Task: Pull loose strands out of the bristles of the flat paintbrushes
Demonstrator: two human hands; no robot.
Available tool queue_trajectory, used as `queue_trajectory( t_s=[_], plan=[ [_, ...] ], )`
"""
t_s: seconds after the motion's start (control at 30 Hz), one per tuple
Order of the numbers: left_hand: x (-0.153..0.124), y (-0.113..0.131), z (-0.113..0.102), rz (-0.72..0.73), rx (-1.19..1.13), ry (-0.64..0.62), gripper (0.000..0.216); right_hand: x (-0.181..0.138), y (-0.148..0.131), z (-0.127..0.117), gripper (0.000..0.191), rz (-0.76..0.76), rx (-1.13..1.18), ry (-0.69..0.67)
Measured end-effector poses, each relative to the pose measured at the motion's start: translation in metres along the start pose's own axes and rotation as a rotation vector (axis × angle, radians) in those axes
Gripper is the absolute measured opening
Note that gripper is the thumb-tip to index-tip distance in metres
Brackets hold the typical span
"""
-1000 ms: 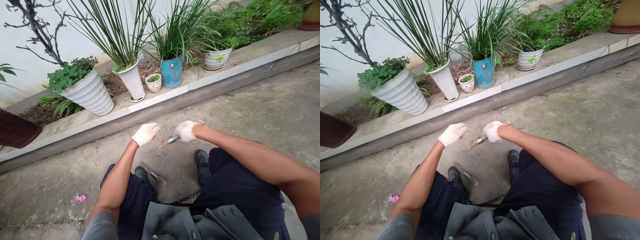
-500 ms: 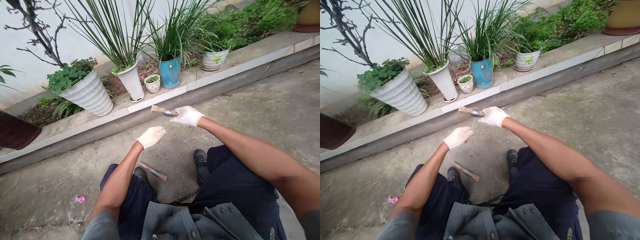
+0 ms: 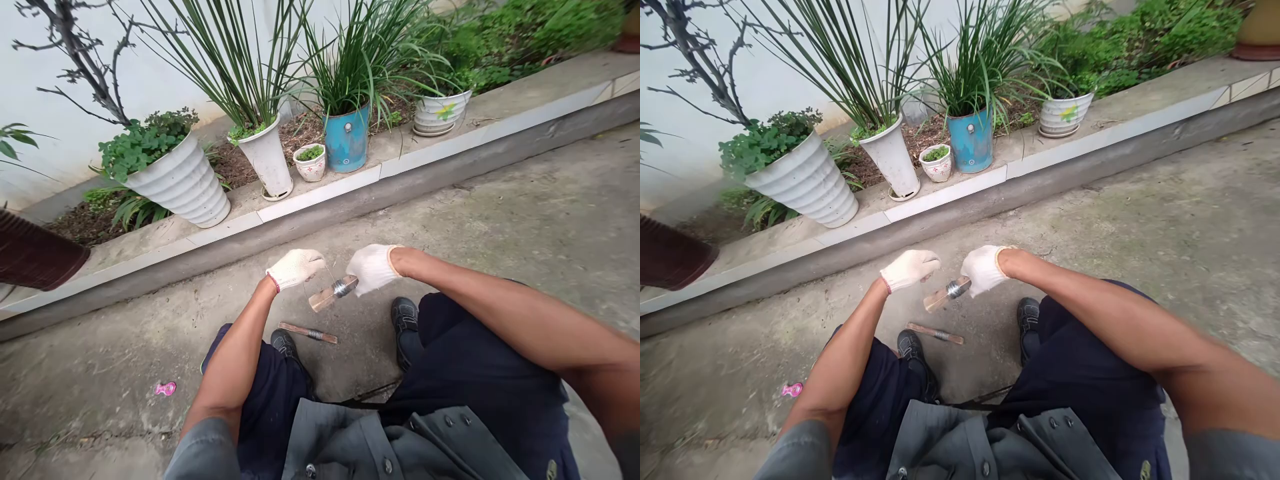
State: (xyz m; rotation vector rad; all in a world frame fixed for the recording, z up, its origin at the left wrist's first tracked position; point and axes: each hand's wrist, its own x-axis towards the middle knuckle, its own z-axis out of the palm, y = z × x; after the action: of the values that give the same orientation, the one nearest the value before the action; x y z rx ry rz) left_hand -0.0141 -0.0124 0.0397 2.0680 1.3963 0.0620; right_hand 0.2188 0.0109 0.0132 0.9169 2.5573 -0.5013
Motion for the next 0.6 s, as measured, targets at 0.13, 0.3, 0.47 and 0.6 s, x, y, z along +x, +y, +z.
queue_trajectory(
  t_s=[0.13, 0.3, 0.47, 0.6],
  plan=[
    [0.0, 0.003, 0.006, 0.054, -0.136, -0.043, 0.031, -0.01, 0.009, -0.009, 0.049, -0.031, 0.18, 0.121],
    [0.004, 0.012, 0.015, 0.086, -0.208, 0.011, 0.041, -0.003, 0.031, -0.024, 0.063, 0.228, 0.373, 0.409],
    [0.005, 0.016, 0.022, 0.088, -0.197, -0.052, 0.038, 0.004, 0.055, -0.032, 0.06, 0.496, 0.34, 0.45],
    [0.001, 0.013, 0.016, 0.052, -0.173, -0.007, 0.034, 0.009, 0.061, -0.02, 0.041, 0.542, 0.163, 0.393]
  ],
)
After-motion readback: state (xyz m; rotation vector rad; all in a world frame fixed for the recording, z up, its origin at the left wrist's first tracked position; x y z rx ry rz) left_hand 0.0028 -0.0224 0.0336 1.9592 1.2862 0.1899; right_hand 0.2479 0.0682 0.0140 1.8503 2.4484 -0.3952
